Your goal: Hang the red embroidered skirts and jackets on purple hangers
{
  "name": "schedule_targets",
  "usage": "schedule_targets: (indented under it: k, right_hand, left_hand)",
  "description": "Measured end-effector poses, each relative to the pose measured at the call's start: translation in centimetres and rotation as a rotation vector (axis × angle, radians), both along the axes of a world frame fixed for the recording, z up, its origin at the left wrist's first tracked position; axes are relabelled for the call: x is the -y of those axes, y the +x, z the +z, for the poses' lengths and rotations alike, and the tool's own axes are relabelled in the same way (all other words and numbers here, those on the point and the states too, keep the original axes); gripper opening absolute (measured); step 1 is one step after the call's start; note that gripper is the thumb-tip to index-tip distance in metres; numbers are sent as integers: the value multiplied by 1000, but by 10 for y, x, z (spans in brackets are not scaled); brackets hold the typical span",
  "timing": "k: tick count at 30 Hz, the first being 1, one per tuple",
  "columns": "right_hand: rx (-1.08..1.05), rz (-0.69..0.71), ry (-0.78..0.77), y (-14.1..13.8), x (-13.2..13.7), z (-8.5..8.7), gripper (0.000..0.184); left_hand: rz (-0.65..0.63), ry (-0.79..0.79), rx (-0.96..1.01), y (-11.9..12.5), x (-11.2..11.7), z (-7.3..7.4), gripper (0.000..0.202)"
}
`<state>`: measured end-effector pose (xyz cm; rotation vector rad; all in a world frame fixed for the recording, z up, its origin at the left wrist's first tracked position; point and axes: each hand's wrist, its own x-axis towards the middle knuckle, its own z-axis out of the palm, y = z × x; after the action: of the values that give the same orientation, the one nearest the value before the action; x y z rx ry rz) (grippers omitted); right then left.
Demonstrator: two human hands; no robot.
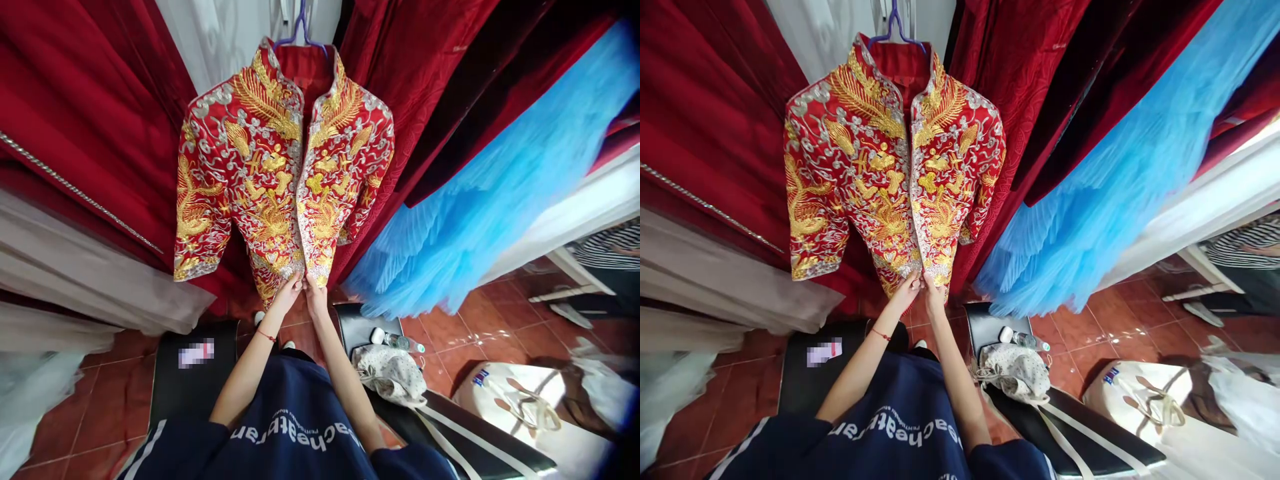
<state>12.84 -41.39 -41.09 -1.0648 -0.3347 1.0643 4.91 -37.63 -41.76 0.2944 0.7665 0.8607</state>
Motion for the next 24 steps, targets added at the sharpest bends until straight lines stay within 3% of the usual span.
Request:
schedule_targets:
  k: [3,6,13,24]
  right_hand:
    - [13,-38,10,-5,9,6,28]
    - [38,-74,10,-10,16,11,27]
    - [44,-131,16,-29,27,22,26]
    - [0,-156,11,-34,31,34,31]
  left_hand:
    - [6,-13,69,-1,9,7,21]
    - [13,-29,130,-3,16,15,37]
    - [22,-76,188,-7,28,31,47]
    - [-15,-149,185,-11,38,37,55]
